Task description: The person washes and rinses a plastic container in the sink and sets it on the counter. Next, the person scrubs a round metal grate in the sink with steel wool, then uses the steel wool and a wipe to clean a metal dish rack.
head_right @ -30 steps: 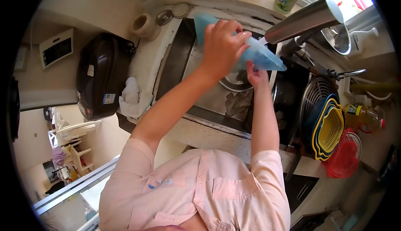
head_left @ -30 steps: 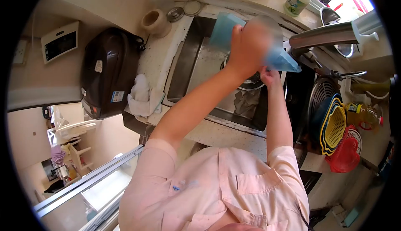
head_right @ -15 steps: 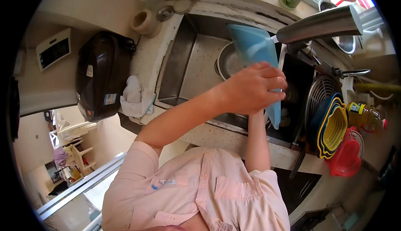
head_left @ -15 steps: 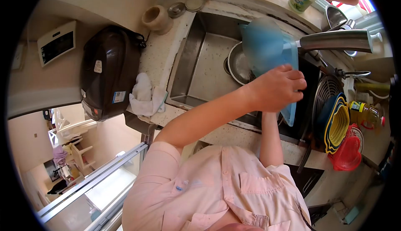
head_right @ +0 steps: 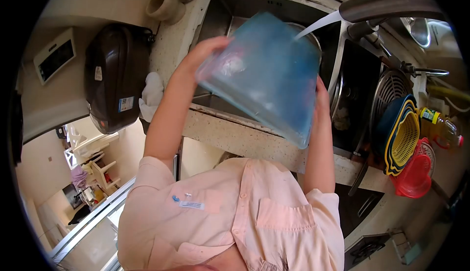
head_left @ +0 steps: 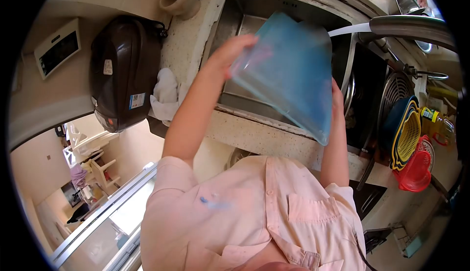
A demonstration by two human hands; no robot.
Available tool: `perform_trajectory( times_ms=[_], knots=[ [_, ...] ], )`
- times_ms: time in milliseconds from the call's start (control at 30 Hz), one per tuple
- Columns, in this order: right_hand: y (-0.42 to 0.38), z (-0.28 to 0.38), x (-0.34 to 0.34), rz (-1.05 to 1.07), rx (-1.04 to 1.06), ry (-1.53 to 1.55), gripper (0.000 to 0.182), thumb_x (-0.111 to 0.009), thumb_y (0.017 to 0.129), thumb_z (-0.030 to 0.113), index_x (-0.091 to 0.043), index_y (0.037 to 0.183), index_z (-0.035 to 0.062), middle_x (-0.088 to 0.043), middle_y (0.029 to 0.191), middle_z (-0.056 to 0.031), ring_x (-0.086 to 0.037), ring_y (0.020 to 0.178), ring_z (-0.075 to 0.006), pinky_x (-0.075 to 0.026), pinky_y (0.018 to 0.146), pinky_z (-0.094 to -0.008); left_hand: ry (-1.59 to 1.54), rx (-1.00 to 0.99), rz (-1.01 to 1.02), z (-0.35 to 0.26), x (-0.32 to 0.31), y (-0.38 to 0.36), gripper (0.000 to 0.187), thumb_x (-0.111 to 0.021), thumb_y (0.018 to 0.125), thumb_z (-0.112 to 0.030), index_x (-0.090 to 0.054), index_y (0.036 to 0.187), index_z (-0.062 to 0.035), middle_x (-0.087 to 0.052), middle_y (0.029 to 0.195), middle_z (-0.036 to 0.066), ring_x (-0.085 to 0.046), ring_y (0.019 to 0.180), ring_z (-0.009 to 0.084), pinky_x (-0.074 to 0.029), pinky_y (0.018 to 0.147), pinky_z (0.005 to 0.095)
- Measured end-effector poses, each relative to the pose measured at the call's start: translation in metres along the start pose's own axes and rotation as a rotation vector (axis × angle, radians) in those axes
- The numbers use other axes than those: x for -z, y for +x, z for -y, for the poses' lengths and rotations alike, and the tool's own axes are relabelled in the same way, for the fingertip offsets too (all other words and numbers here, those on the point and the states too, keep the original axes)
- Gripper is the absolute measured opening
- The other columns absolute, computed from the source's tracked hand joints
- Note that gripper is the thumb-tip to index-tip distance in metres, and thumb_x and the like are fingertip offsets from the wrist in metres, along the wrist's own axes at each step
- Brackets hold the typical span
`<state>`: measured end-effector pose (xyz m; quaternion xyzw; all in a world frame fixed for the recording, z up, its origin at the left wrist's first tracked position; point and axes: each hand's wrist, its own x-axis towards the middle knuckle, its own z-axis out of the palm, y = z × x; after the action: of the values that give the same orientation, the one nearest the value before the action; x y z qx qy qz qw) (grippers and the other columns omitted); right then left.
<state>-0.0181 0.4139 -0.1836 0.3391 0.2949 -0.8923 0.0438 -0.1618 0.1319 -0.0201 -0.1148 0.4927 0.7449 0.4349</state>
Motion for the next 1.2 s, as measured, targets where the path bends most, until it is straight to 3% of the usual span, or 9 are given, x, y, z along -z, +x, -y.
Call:
perform_trajectory(
  times_ms=[133, 333, 433, 533, 633, 733, 833, 933, 1200],
  knots=[
    [-0.031, 0.028, -0.062, -0.081, 0.182, -0.307, 0.036, -0.046, 0.092, 0.018, -0.046, 0.125, 0.0047, -0.059, 0.095, -0.0021, -0.056, 0.081, -0.0117, -0.047, 0.071, -0.0238, 0.084, 0.169, -0.100, 0.058, 0.069, -0.011, 0.027, -0.044, 0.090, -0.015, -0.053, 0.114, -0.0093, -0.059, 0.082, 0.000, -0.056, 0.069, 0.0095, -0.047, 0.060, 0.0220],
    [-0.005, 0.048, -0.077, -0.070, 0.274, -0.473, 0.037, -0.043, 0.093, 0.017, -0.042, 0.130, 0.0074, -0.053, 0.077, 0.0016, -0.049, 0.066, -0.0069, -0.042, 0.061, -0.0204, 0.192, 0.049, -0.461, 0.115, 0.065, 0.027, 0.023, -0.048, 0.090, -0.020, -0.060, 0.106, -0.0098, -0.057, 0.073, -0.002, -0.052, 0.065, 0.0070, -0.038, 0.053, 0.0206],
    [-0.004, 0.050, -0.069, -0.133, 0.414, -0.441, 0.036, -0.041, 0.094, 0.016, -0.043, 0.130, 0.0084, -0.053, 0.080, 0.0025, -0.049, 0.069, -0.0060, -0.042, 0.063, -0.0187, 0.236, -0.076, -0.400, 0.130, 0.064, 0.062, 0.023, -0.046, 0.090, -0.018, -0.060, 0.106, -0.0087, -0.058, 0.075, -0.001, -0.052, 0.064, 0.0081, -0.040, 0.054, 0.0221],
    [-0.006, 0.050, -0.062, -0.104, 0.505, -0.550, 0.036, -0.039, 0.095, 0.017, -0.044, 0.130, 0.0093, -0.054, 0.082, 0.0029, -0.048, 0.070, -0.0048, -0.041, 0.064, -0.0167, 0.384, -0.013, -0.313, 0.139, 0.062, 0.073, 0.021, -0.046, 0.090, -0.015, -0.059, 0.105, -0.0081, -0.059, 0.080, 0.001, -0.053, 0.067, 0.0083, -0.040, 0.056, 0.0220],
    [-0.008, 0.044, -0.052, -0.108, 0.528, -0.770, 0.036, -0.037, 0.096, 0.018, -0.043, 0.131, 0.0097, -0.056, 0.091, 0.0001, -0.050, 0.076, -0.0064, -0.042, 0.070, -0.0180, 0.240, -0.037, -0.364, 0.151, 0.061, 0.073, 0.019, -0.045, 0.090, -0.015, -0.058, 0.102, -0.0067, -0.058, 0.082, 0.000, -0.052, 0.070, 0.0079, -0.041, 0.060, 0.0223],
    [-0.007, 0.044, -0.063, -0.158, 0.728, -0.920, 0.038, -0.041, 0.095, 0.016, -0.041, 0.132, 0.0097, -0.058, 0.097, -0.0014, -0.050, 0.079, -0.0065, -0.041, 0.073, -0.0179, -0.005, -0.130, -0.382, 0.157, 0.066, 0.068, 0.017, -0.046, 0.090, -0.016, -0.056, 0.101, -0.0062, -0.055, 0.081, -0.002, -0.050, 0.071, 0.0074, -0.040, 0.063, 0.0222],
    [0.032, 0.049, -0.064, -0.053, 0.752, -0.857, 0.039, -0.042, 0.094, 0.016, -0.040, 0.133, 0.0095, -0.054, 0.116, -0.0033, -0.050, 0.096, -0.0093, -0.037, 0.084, -0.0193, 0.004, -0.277, -0.488, 0.144, 0.068, 0.069, 0.015, -0.047, 0.091, -0.018, -0.056, 0.096, -0.0065, -0.051, 0.076, -0.003, -0.046, 0.066, 0.0069, -0.038, 0.060, 0.0222],
    [0.064, 0.059, -0.075, -0.031, 0.534, -0.765, 0.040, -0.043, 0.094, 0.016, -0.040, 0.133, 0.0081, -0.049, 0.126, -0.0046, -0.047, 0.107, -0.0107, -0.034, 0.090, -0.0211, 0.059, -0.402, -0.591, 0.127, 0.059, 0.073, 0.022, -0.047, 0.092, -0.026, -0.054, 0.099, -0.0056, -0.053, 0.083, -0.004, -0.046, 0.077, 0.0069, -0.037, 0.070, 0.0223],
    [0.080, 0.064, -0.101, 0.018, 0.443, -0.587, 0.046, -0.044, 0.092, 0.016, -0.034, 0.136, 0.0069, -0.048, 0.127, -0.0080, -0.047, 0.110, -0.0150, -0.033, 0.094, -0.0254, 0.225, -0.646, -0.625, 0.111, 0.035, 0.060, 0.020, -0.046, 0.093, -0.022, -0.053, 0.097, -0.0038, -0.050, 0.079, -0.004, -0.043, 0.070, 0.0048, -0.037, 0.063, 0.0205]
  ],
)
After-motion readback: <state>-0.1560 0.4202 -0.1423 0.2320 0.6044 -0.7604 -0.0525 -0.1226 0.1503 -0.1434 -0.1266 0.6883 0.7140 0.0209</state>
